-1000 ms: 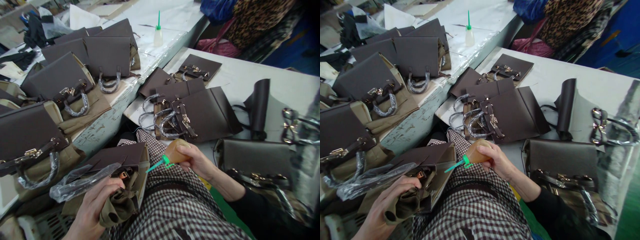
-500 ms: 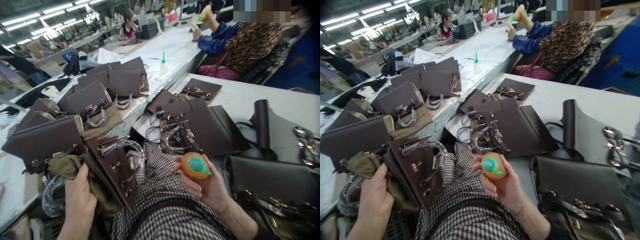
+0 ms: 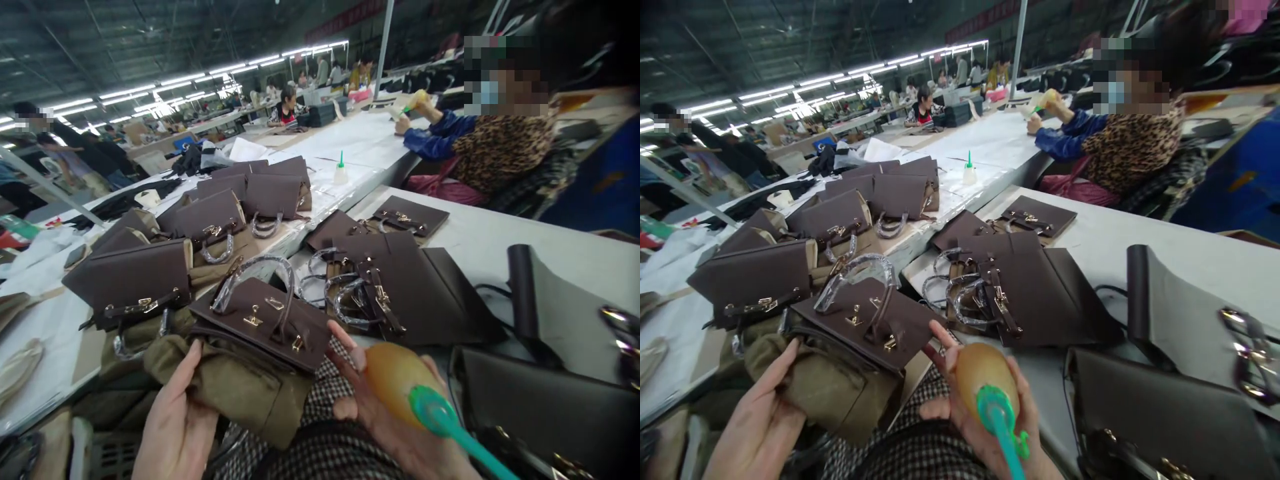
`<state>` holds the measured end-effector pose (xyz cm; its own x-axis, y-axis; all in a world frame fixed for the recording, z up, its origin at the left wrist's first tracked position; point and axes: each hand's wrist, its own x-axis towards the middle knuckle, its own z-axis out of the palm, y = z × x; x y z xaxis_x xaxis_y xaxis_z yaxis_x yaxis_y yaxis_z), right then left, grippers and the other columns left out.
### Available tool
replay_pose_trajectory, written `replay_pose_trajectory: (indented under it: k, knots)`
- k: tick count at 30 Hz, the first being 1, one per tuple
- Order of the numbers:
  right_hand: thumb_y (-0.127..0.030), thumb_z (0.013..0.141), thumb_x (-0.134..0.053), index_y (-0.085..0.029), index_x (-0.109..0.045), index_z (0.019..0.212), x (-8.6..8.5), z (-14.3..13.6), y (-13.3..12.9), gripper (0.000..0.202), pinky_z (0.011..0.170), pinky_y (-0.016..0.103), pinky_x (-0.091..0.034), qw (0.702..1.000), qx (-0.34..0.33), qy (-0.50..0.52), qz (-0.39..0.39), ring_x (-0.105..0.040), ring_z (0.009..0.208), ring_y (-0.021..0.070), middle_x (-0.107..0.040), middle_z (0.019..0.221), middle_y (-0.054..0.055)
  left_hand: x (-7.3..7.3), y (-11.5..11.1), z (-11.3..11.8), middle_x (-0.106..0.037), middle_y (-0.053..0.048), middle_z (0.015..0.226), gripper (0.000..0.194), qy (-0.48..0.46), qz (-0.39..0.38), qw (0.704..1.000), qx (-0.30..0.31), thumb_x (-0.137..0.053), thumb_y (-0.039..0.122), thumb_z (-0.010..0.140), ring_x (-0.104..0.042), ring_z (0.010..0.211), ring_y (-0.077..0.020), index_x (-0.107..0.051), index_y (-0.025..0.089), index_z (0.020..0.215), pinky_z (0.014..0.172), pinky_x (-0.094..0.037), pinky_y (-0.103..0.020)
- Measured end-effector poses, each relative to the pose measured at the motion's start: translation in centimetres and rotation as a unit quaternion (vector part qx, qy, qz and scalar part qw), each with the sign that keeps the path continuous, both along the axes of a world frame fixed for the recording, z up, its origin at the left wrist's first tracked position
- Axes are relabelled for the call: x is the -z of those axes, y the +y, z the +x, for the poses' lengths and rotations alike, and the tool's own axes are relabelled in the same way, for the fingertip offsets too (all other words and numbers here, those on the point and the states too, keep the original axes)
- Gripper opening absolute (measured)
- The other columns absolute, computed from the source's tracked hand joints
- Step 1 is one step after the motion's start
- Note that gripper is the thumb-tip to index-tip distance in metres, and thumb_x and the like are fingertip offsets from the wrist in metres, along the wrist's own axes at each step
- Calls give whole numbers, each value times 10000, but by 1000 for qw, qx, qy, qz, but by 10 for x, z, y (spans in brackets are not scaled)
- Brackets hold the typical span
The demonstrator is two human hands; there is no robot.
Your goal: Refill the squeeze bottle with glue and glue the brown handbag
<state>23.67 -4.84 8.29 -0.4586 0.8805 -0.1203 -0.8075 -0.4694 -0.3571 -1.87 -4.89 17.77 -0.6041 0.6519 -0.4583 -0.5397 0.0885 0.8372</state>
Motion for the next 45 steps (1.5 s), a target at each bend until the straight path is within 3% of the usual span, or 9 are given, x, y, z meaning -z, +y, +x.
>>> replay_pose_trajectory:
  k: [9,17,19,22,24,26,34,41,45]
  knots:
    - [-634,951,-589,-158,-769,1098,10,-11,25,529,792,405,-620,998,-16,42,-40,-664,1046,267,-676,1368,120,42,19,25,-809,-108,1153,266,-26,-29,997,70,-643,118,983,-775,1109,-218,-704,139,1242,946,-649,-289]
    - [-472,1009,-579,-124,-783,1087,15,-21,77,411,835,399,-616,992,12,0,-128,-777,923,268,-826,1017,160,69,10,-49,-697,-154,1314,706,259,-97,939,206,-821,477,841,-700,1205,-364,-492,229,1414,948,-626,-526]
    - [-469,1028,-539,-110,-778,1111,16,-22,83,440,832,389,-614,990,-1,2,-139,-785,909,265,-823,1033,179,69,4,-73,-589,-202,1425,903,471,-82,861,171,-847,553,784,-661,1232,-392,-406,209,1493,956,-608,-587]
    - [-466,1038,-520,-110,-775,1118,18,-24,87,445,868,395,-606,987,-13,3,-160,-786,937,268,-823,1031,185,66,0,-88,-517,-178,1478,913,756,74,634,144,-926,455,730,-548,1357,-374,-477,203,1484,1110,-516,-555]
    - [-478,1031,-535,-118,-780,1093,19,-26,89,440,861,401,-607,985,-15,0,-173,-786,931,273,-824,1033,184,67,4,-81,-579,-129,1425,680,820,185,478,254,-886,347,810,-507,1402,-319,-584,199,1402,1237,-383,-486]
    - [-481,1018,-565,-125,-788,1056,18,-29,89,422,818,397,-613,983,-11,-1,-186,-790,890,278,-827,1020,176,77,14,-68,-618,-102,1413,526,807,243,393,369,-821,314,886,-492,1419,-281,-635,183,1360,1305,-243,-442]
    - [-471,980,-651,-92,-797,959,21,-36,90,406,731,388,-617,973,-10,8,-232,-802,813,294,-835,964,174,147,75,-47,-713,-80,1207,317,820,332,359,296,-644,320,990,-611,1225,-246,-712,200,1276,1279,-248,-416]
    - [-519,1010,-570,-83,-774,892,14,-40,103,495,596,341,-609,979,-30,-14,-199,-767,618,240,-828,818,143,106,120,-43,-745,-42,788,403,841,417,295,178,-351,50,1023,-686,803,-183,-723,193,965,1014,-499,-308]
    - [-551,942,-667,-92,-763,906,-12,-41,107,470,640,405,-640,985,-50,36,-159,-778,652,269,-824,829,122,70,122,-49,-768,-108,955,330,816,413,333,228,-418,66,980,-708,950,-238,-695,163,1130,978,-540,-339]
